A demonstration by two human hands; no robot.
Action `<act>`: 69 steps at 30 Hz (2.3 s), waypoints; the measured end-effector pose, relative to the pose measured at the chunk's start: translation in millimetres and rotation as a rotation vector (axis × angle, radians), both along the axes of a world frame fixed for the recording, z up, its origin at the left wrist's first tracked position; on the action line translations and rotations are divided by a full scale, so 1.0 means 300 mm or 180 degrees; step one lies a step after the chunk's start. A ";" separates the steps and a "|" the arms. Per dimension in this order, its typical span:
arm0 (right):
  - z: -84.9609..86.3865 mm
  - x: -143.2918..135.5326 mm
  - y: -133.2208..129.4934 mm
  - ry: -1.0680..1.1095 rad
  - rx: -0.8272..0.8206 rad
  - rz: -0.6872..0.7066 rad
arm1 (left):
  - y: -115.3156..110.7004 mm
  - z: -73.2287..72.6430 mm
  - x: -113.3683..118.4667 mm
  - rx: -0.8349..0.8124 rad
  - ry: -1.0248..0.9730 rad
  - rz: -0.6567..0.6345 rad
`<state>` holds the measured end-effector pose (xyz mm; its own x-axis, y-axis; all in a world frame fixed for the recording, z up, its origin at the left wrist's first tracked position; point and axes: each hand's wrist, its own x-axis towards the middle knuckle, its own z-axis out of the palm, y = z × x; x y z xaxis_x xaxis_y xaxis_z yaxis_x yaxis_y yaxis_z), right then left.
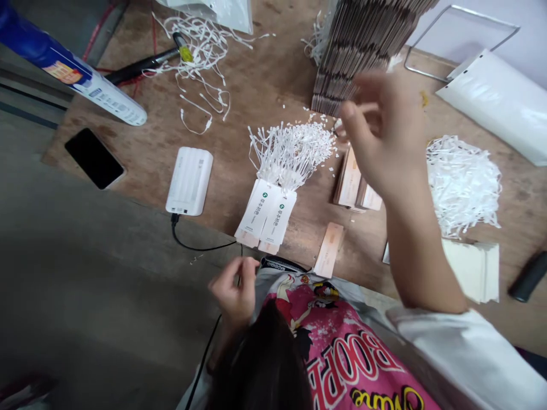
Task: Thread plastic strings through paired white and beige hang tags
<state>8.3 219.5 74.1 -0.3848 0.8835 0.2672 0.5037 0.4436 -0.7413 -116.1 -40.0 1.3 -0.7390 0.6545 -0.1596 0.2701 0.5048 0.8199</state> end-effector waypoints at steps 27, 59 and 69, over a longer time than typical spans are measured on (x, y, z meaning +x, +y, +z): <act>-0.200 -0.087 -0.340 0.1276 -0.3879 -0.0652 | 0.364 -0.097 -0.205 -0.0653 -0.0455 -0.1303; -0.331 -0.132 -0.382 0.1569 -0.3252 -0.0516 | 0.347 -0.078 -0.178 -0.0318 -0.1385 -0.1115; -0.190 -0.041 -0.361 0.1907 -0.3361 -0.0138 | 0.346 -0.088 -0.176 -0.0051 -0.1256 -0.1144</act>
